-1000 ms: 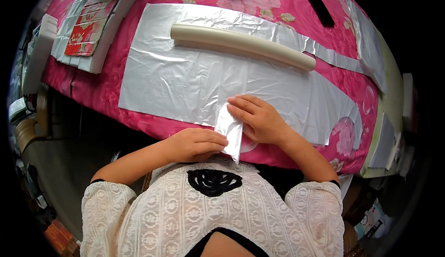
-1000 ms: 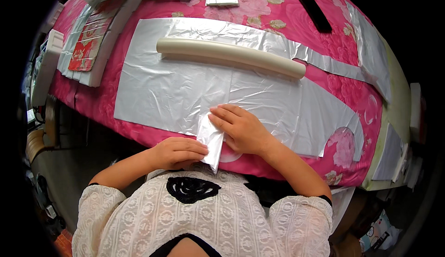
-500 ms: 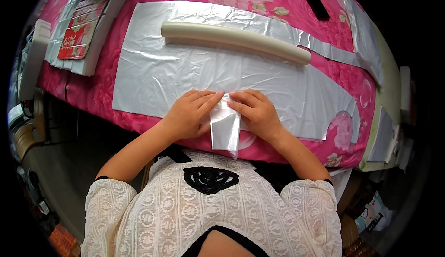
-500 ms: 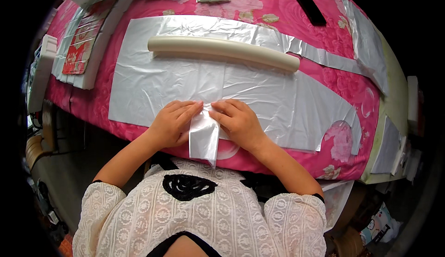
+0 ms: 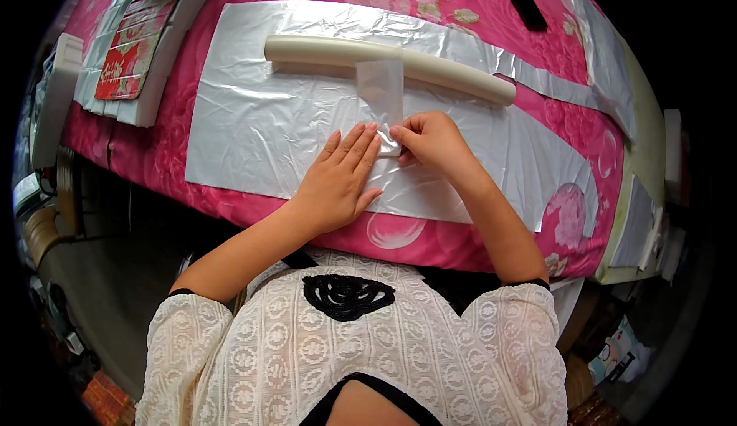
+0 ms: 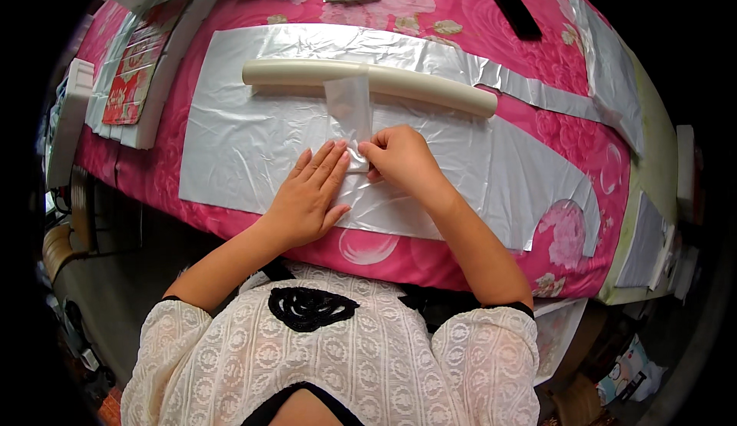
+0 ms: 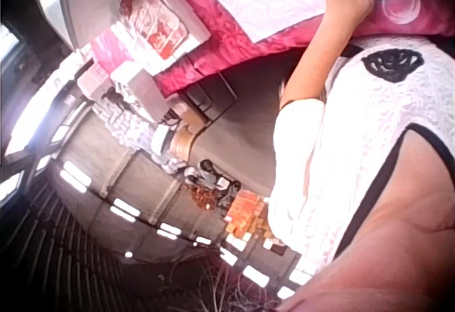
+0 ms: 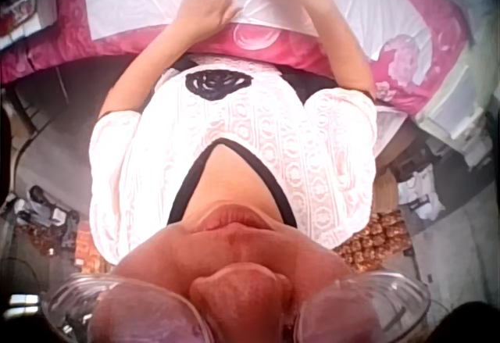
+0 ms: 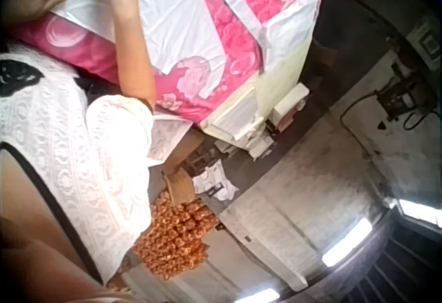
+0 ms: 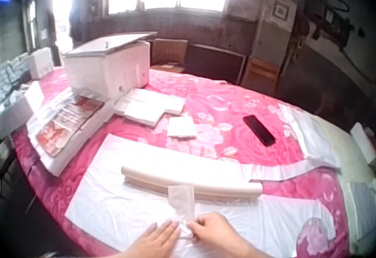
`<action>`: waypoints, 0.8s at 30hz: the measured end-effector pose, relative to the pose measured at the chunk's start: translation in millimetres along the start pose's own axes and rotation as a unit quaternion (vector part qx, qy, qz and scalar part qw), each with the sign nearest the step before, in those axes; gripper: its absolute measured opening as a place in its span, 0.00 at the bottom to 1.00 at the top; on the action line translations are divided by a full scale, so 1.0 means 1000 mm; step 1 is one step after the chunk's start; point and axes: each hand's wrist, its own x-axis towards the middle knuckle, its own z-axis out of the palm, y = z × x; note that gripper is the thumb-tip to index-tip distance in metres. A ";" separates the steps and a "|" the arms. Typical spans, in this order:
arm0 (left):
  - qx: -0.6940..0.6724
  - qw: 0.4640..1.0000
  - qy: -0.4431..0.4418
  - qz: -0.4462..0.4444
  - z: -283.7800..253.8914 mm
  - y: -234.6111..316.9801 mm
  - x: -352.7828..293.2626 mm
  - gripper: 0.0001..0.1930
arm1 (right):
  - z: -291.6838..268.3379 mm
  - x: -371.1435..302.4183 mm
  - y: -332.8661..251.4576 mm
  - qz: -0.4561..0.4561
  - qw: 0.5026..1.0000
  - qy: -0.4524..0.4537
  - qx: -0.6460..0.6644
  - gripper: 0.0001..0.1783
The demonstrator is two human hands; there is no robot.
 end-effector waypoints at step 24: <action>0.004 0.987 0.143 0.071 -0.004 -0.022 0.008 0.13 | -0.011 0.007 0.026 -0.429 0.711 0.214 -0.515 0.25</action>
